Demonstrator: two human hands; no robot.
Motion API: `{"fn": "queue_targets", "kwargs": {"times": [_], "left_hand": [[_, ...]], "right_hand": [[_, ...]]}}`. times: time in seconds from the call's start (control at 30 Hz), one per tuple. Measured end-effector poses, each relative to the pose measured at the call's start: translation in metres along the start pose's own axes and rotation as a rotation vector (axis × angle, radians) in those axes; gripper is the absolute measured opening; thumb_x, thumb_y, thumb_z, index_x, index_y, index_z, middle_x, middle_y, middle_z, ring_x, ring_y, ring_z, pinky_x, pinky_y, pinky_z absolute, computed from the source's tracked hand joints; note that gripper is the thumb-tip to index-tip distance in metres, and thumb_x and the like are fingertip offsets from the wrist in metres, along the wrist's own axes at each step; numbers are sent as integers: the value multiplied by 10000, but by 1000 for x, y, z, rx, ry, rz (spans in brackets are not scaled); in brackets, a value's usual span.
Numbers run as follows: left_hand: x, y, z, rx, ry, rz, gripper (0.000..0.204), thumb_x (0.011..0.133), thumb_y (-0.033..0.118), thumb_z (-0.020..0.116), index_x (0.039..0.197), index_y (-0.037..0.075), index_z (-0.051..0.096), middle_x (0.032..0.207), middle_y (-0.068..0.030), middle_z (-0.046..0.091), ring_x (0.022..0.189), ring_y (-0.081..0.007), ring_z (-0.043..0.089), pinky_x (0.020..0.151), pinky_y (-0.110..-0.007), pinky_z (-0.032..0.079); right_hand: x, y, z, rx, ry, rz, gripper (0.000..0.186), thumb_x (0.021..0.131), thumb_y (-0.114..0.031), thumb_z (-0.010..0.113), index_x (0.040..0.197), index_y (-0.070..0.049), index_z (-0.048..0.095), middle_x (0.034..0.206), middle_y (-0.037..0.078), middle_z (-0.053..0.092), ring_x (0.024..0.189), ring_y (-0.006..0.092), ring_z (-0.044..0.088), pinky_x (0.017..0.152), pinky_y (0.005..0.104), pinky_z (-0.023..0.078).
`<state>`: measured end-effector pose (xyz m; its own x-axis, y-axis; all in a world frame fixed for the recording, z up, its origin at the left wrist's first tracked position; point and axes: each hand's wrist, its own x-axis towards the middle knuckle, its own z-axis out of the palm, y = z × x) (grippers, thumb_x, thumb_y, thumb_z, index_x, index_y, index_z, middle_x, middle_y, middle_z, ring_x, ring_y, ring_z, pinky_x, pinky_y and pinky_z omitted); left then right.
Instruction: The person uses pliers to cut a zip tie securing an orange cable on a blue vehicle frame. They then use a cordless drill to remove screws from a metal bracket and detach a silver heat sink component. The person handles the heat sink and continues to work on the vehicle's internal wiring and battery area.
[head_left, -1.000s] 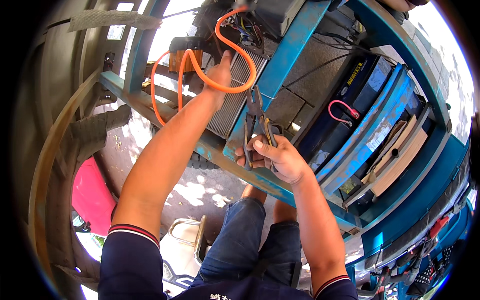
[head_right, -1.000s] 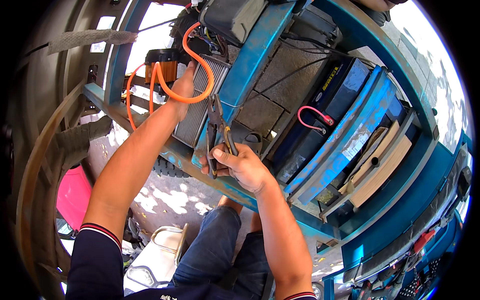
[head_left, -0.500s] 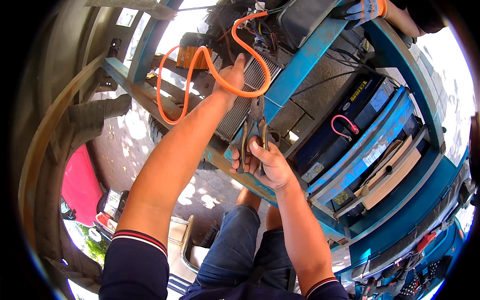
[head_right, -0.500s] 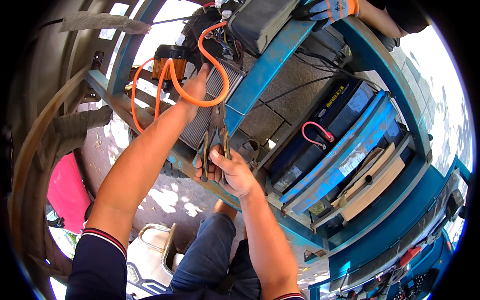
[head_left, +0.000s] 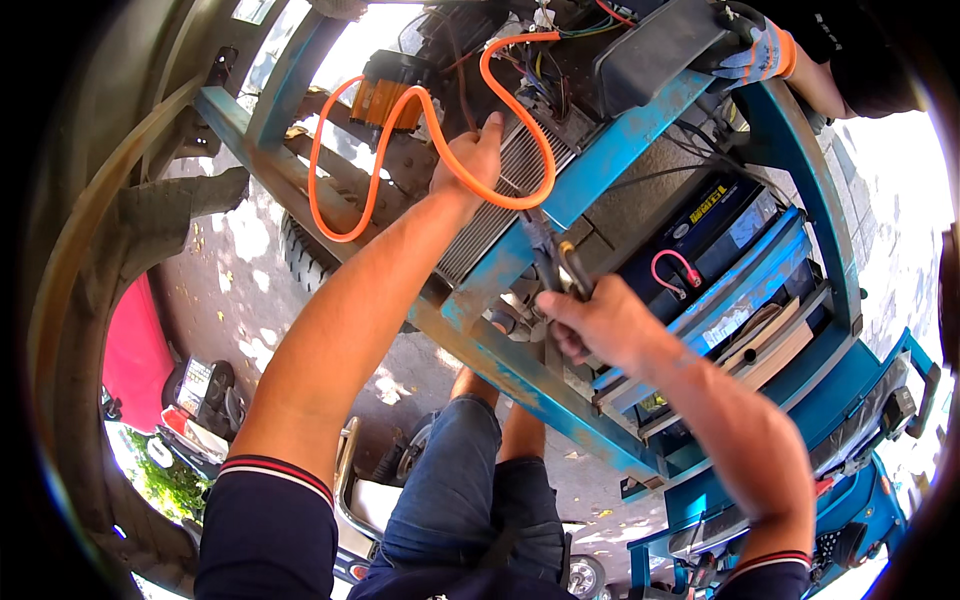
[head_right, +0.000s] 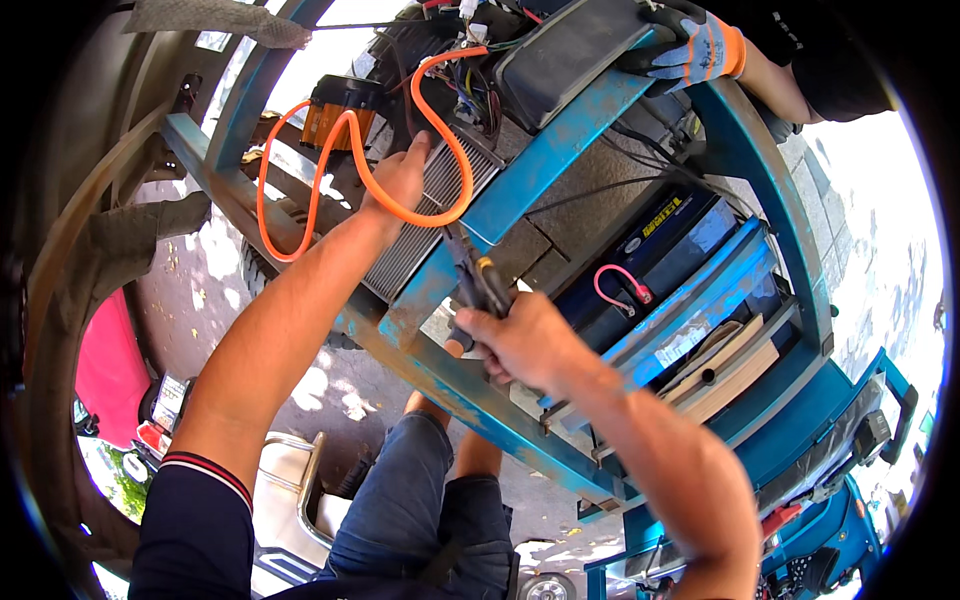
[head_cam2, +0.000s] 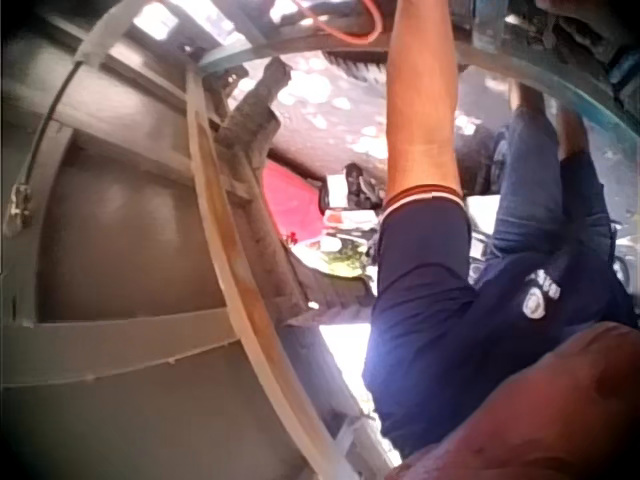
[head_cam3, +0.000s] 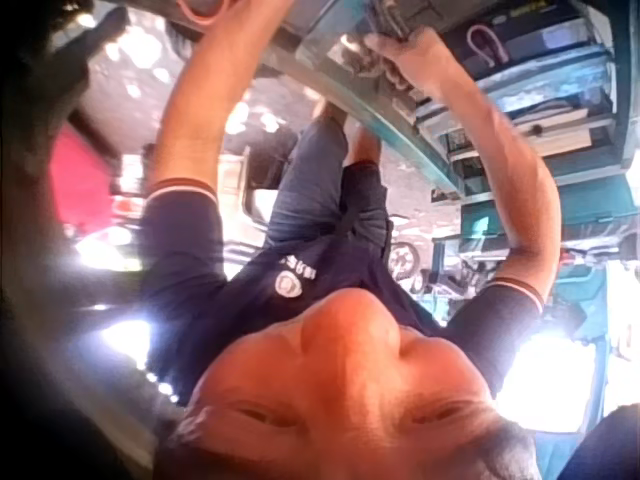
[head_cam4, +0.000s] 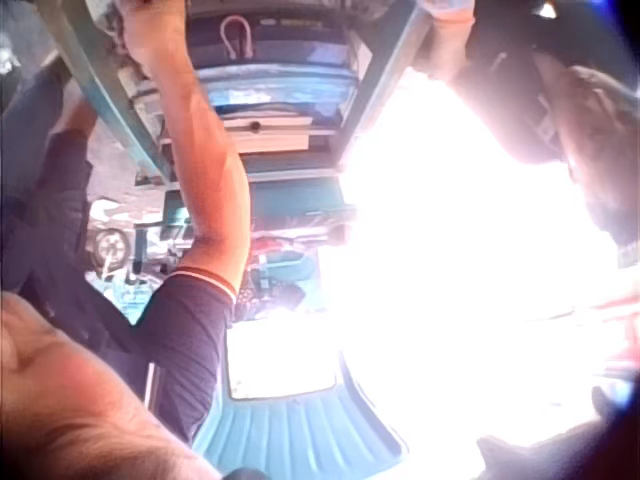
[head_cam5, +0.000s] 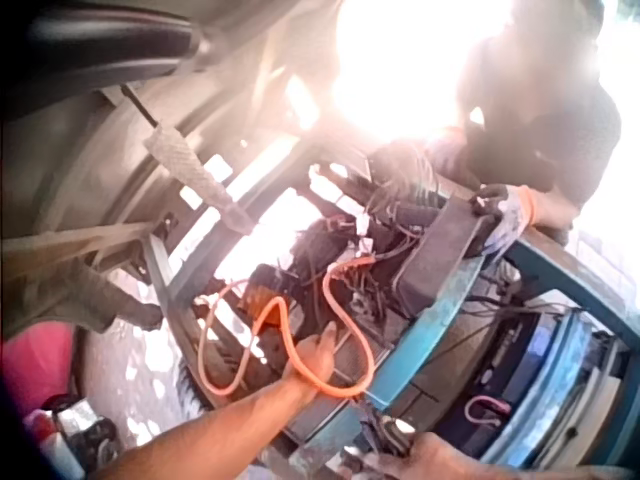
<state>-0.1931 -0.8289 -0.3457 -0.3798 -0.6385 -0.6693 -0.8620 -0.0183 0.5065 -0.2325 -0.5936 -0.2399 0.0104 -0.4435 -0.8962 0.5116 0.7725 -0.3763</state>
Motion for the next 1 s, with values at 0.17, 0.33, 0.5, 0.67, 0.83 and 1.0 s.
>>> {"fn": "queue_targets", "kwargs": {"times": [0.17,0.33,0.5,0.67,0.83,1.0], "left_hand": [[-2,0,-7,-52,-30,-15,742,1029,626,426,1238,-36,688,1201,-211,694,1177,-331,638,1041,-412,445],[-3,-4,-2,-12,48,33,741,1028,622,428,1244,-38,687,1212,-216,696,1189,-339,639,1047,-418,446],[3,-3,5,-21,35,41,760,1020,636,421,1223,-44,693,1187,-242,705,1168,-384,658,1017,-441,470],[7,-8,3,-66,87,91,752,1034,610,438,1191,-84,683,1149,-230,693,1109,-333,654,974,-426,468],[-5,2,6,-82,124,101,739,1039,597,451,1205,-85,681,1178,-226,676,1106,-306,631,990,-406,461],[14,-19,-1,-68,118,164,744,1032,600,448,1159,-89,698,1217,-270,685,1200,-369,638,1032,-426,455]], "right_hand": [[-14,-59,-35,-1046,254,-115,394,977,-311,683,997,82,713,952,308,718,914,462,717,794,488,577],[-11,-18,-29,-434,24,-41,374,1013,-304,659,1121,52,696,1015,205,754,935,337,756,823,438,594],[12,85,11,732,-384,-119,395,1028,-329,653,1178,35,618,1201,247,697,1101,360,715,971,472,591],[47,98,60,1060,-641,-355,427,1024,-339,647,1181,54,586,1264,326,650,1141,432,686,994,507,568],[63,92,72,1162,-744,-505,394,1056,-329,604,1182,43,574,1246,292,664,1099,372,712,898,433,611],[63,78,84,1163,-679,-478,384,1064,-321,590,1193,40,564,1212,274,675,1066,360,719,885,438,616]]}}
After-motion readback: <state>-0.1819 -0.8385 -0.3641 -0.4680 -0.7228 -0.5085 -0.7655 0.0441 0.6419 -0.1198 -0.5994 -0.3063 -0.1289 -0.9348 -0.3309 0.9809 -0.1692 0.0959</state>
